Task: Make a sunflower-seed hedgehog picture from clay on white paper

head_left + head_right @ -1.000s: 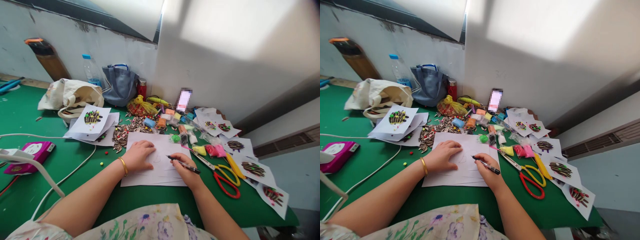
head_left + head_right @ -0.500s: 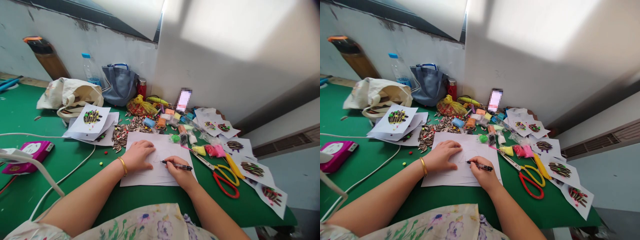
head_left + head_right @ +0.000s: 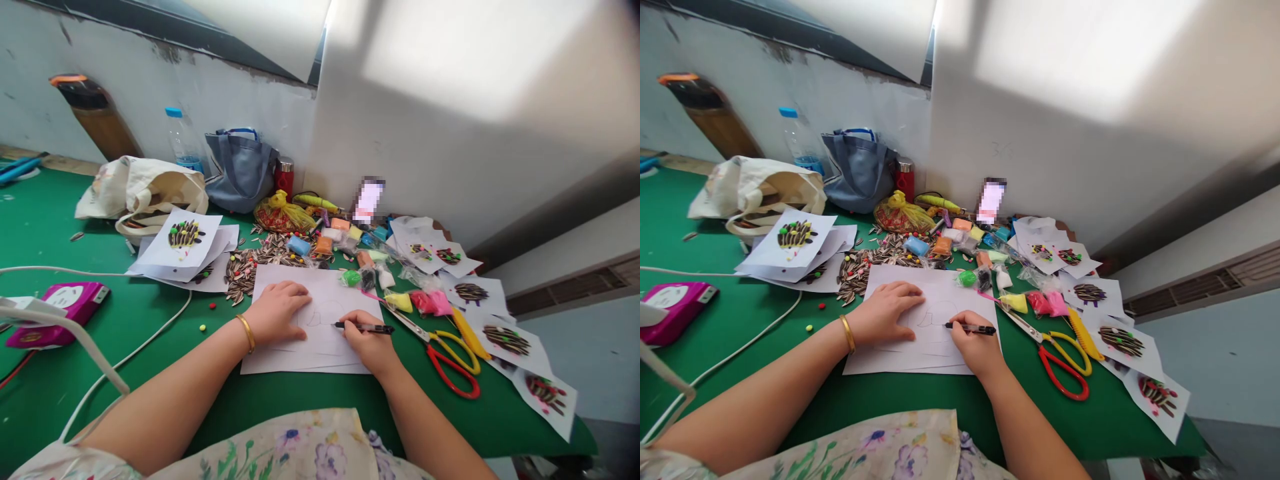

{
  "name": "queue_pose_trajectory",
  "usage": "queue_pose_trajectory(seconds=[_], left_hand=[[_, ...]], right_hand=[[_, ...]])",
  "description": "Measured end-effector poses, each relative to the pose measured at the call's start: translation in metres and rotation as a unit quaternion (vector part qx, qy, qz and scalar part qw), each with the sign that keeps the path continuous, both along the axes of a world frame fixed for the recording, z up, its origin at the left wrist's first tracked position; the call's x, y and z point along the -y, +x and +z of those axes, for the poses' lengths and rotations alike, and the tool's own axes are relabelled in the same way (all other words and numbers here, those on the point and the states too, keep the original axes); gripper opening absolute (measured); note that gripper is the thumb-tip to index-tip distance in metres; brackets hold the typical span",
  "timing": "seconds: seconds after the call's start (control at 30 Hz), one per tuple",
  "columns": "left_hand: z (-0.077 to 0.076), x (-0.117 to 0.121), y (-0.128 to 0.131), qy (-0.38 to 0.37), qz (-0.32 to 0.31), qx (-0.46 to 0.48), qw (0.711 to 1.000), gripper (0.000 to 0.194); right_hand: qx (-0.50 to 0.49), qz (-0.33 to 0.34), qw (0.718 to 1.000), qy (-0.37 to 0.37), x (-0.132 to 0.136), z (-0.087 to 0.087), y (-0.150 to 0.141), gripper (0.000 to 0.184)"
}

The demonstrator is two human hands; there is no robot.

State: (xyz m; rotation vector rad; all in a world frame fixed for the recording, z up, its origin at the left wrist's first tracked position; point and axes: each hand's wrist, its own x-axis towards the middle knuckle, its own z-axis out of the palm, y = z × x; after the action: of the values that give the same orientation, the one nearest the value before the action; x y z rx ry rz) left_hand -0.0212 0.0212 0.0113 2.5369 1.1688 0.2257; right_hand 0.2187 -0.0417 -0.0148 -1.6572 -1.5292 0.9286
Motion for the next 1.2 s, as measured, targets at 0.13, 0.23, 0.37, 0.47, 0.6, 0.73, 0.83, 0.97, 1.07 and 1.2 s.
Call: queue_pose_trajectory(seconds=[0.13, 0.23, 0.37, 0.47, 0.6, 0.73, 0.83, 0.97, 1.07, 1.2], left_hand=[[0.000, 0.000, 0.000, -0.001, 0.001, 0.000, 1.000, 0.071], [0.000, 0.000, 0.000, -0.001, 0.001, -0.003, 1.000, 0.071], [0.000, 0.000, -0.001, 0.001, 0.001, -0.005, 1.000, 0.071], [0.001, 0.000, 0.000, 0.000, 0.001, -0.004, 1.000, 0.070], [0.001, 0.000, 0.000, -0.002, 0.000, -0.005, 1.000, 0.070], [0.001, 0.000, -0.001, 0.000, 0.001, -0.003, 1.000, 0.071], [0.000, 0.000, -0.001, 0.000, 0.001, -0.003, 1.000, 0.071], [0.000, 0.000, -0.001, 0.001, 0.001, -0.001, 1.000, 0.071], [0.001, 0.000, -0.001, 0.001, 0.002, 0.002, 1.000, 0.071], [0.002, 0.000, -0.001, 0.000, -0.001, 0.002, 1.000, 0.070]], right_hand=[[0.011, -0.028, 1.000, -0.001, -0.003, 0.002, 0.007, 0.018], [0.018, -0.049, 0.999, -0.017, -0.006, 0.004, 0.012, 0.018], [0.030, -0.062, 0.998, -0.005, -0.008, 0.005, 0.016, 0.018], [0.033, -0.068, 0.997, 0.007, -0.009, 0.005, 0.017, 0.017], [0.036, -0.071, 0.997, 0.015, -0.010, 0.005, 0.018, 0.018], [0.039, -0.076, 0.996, 0.023, -0.010, 0.008, 0.017, 0.018], [0.015, -0.086, 0.996, 0.035, -0.009, 0.010, 0.018, 0.019], [-0.050, -0.080, 0.994, 0.054, -0.009, 0.006, 0.019, 0.026], [-0.070, -0.062, 0.994, 0.061, -0.008, 0.003, 0.020, 0.034], [-0.065, -0.038, 0.996, 0.052, -0.005, 0.005, 0.018, 0.033]])
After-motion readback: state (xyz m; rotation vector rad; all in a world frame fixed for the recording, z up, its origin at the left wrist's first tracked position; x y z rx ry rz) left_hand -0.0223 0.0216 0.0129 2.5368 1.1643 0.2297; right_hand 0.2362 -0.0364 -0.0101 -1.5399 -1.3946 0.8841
